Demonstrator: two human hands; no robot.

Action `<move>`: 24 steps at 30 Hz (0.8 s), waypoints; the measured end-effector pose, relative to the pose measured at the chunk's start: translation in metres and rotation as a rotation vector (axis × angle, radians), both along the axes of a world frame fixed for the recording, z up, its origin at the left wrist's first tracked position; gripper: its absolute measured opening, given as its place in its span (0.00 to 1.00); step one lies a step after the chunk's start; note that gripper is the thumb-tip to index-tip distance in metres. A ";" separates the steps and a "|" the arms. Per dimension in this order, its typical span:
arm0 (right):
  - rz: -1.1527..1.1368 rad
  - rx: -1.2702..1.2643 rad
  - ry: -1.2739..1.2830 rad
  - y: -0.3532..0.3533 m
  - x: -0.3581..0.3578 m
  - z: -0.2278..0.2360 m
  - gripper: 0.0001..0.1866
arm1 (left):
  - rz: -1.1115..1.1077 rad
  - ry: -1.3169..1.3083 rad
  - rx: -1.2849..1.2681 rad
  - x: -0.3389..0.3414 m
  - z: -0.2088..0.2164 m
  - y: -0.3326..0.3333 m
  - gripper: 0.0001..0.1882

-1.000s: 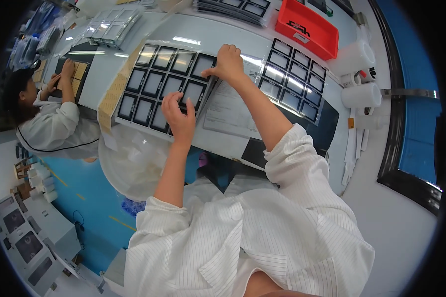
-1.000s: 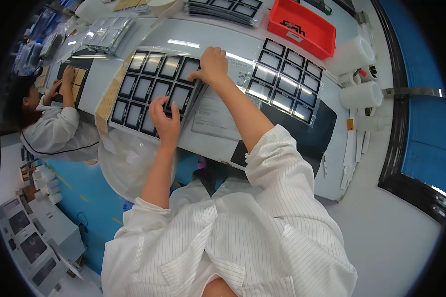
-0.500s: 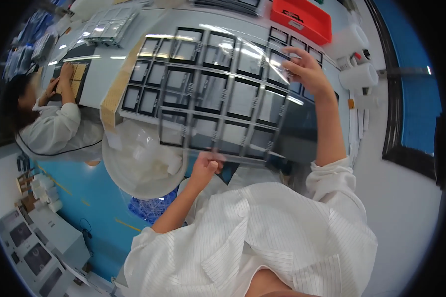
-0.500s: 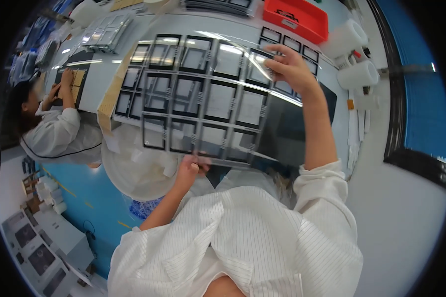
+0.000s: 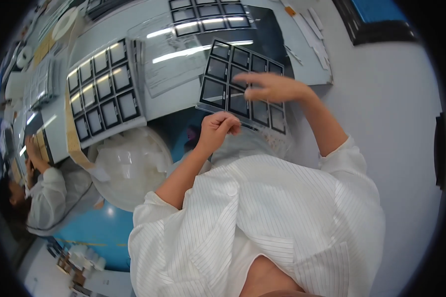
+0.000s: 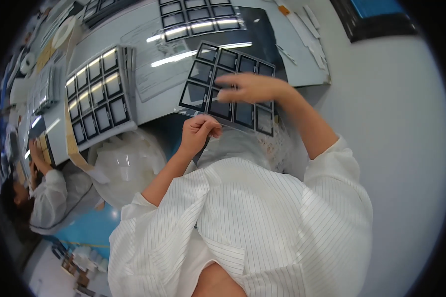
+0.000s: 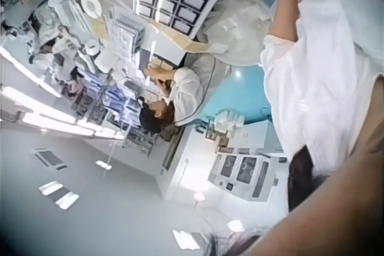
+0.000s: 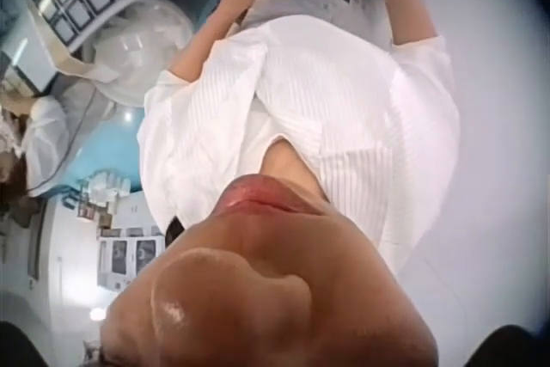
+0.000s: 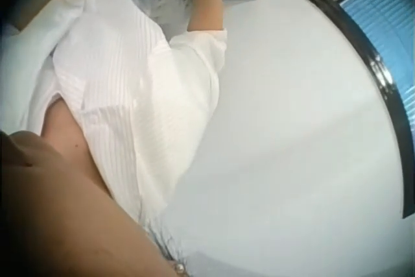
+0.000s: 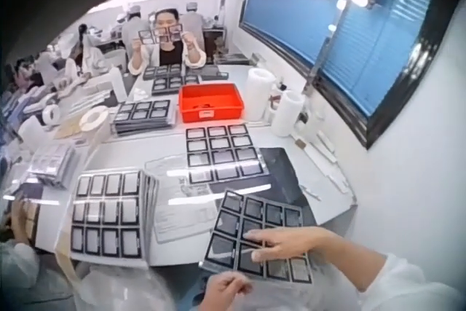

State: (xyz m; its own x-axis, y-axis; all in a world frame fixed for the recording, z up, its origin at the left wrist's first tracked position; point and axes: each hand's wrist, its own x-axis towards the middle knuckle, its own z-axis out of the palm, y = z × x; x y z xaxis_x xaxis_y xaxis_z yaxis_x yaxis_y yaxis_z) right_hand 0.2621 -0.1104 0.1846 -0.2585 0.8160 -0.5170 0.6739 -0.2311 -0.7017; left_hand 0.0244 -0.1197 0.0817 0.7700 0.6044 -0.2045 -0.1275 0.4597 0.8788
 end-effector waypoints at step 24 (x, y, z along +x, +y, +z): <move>0.039 0.342 -0.099 -0.045 -0.030 0.084 0.10 | -0.198 -0.270 -0.061 -0.031 -0.017 0.014 0.42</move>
